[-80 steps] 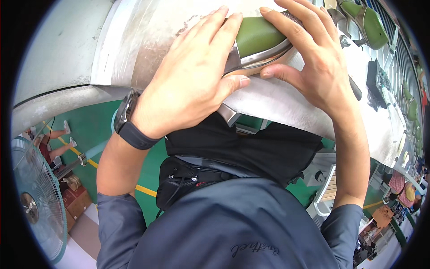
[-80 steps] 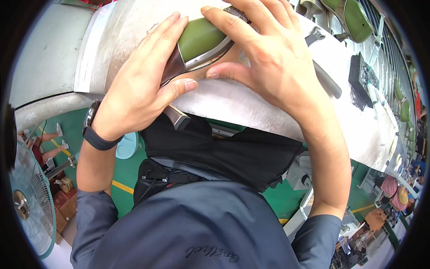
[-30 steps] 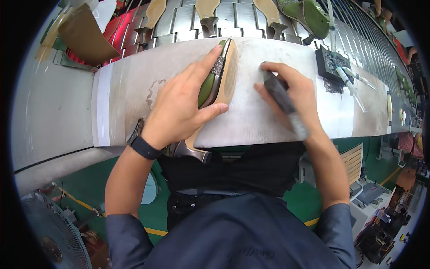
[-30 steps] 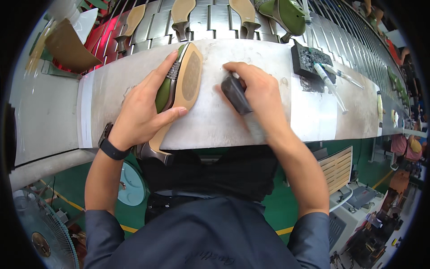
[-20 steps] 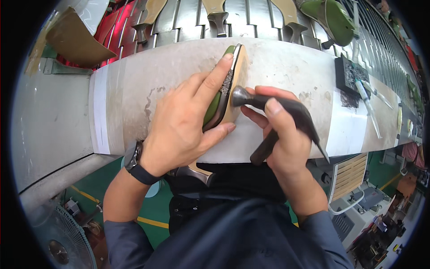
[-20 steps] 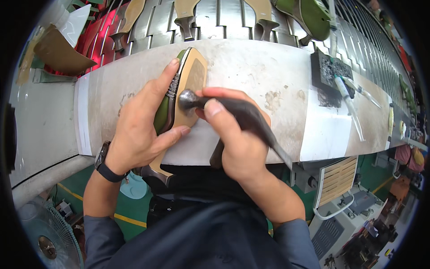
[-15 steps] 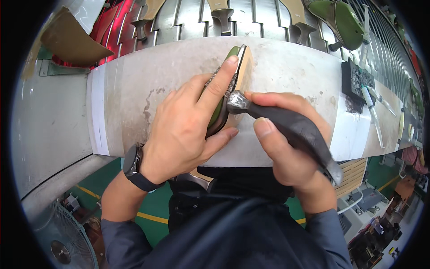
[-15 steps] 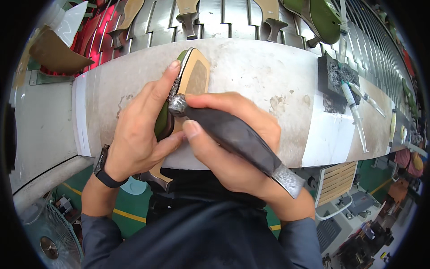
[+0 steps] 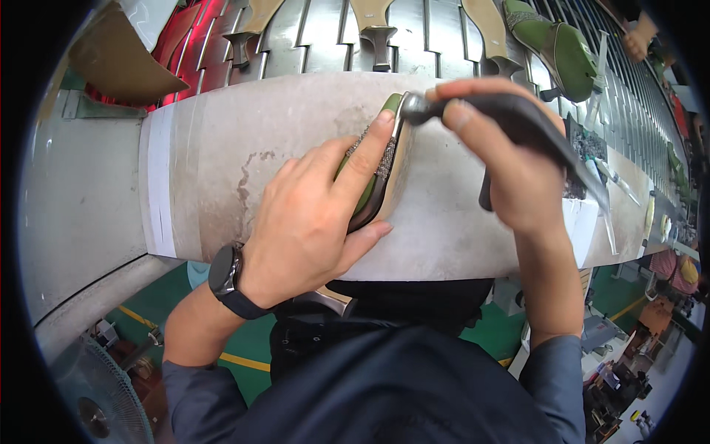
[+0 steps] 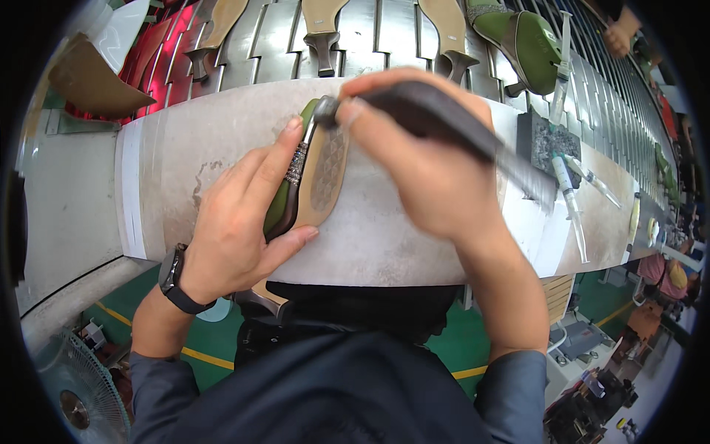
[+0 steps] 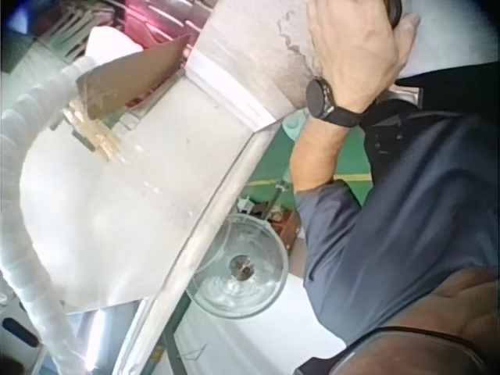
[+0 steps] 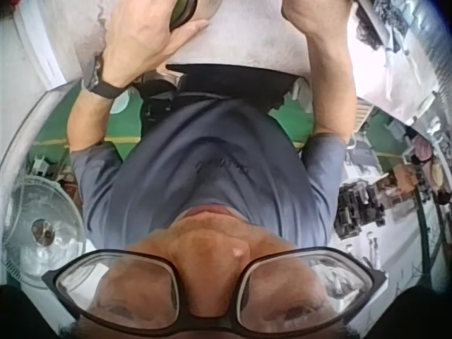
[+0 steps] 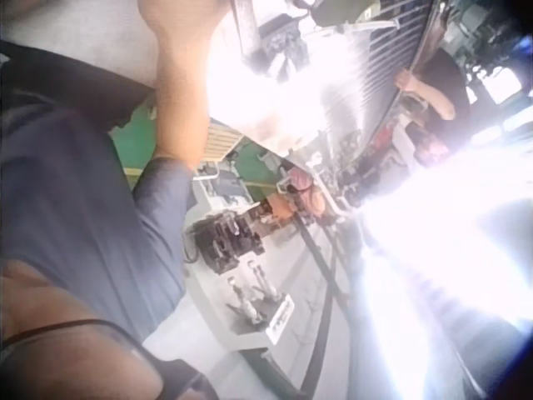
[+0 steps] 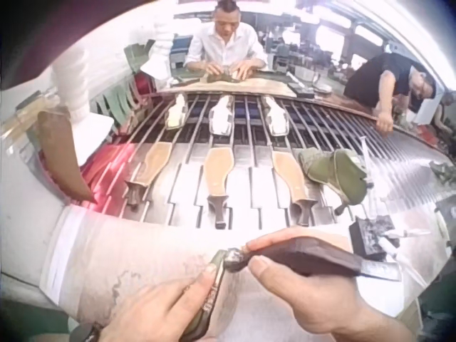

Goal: The person attaches outsoles to lasted high-heeled shoes by pressing them into place by hand and tapping along the edges and heels with a hammer.

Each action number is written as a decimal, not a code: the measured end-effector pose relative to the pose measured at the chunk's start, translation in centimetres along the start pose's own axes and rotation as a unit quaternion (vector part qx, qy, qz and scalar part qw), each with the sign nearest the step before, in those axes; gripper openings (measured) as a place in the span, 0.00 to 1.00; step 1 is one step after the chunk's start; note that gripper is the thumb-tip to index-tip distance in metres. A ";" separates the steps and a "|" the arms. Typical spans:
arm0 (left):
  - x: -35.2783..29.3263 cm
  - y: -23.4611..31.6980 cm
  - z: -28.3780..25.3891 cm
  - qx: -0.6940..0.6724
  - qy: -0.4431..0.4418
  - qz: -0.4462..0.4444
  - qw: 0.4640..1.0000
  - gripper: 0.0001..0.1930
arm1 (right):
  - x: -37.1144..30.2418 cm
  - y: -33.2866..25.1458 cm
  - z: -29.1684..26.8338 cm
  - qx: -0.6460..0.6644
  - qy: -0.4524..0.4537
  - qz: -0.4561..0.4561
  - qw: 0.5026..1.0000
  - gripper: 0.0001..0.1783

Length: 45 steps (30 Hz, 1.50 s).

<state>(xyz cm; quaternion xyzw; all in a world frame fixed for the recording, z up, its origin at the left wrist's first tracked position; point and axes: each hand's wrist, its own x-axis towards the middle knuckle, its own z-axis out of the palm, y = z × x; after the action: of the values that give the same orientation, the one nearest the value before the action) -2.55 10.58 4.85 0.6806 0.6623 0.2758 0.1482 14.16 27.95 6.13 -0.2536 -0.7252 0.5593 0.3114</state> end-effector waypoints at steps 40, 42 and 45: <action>-2.5 -4.6 -0.2 -0.204 0.006 -0.020 0.979 0.26 | -13.1 0.2 9.5 -0.134 0.014 -0.156 0.978 0.22; -2.6 -4.7 -0.1 -0.199 0.003 -0.017 0.980 0.25 | -13.7 0.5 9.9 -0.109 0.013 -0.134 0.985 0.22; -2.5 -4.7 0.0 -0.190 0.010 -0.006 0.982 0.25 | -14.5 0.5 10.3 -0.082 0.017 -0.098 0.992 0.22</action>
<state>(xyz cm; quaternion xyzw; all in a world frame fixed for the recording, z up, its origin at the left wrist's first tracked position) -6.30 8.45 1.70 0.6334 0.6031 0.4029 0.2698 16.47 10.98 1.32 -0.2149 -0.7845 0.4606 0.3553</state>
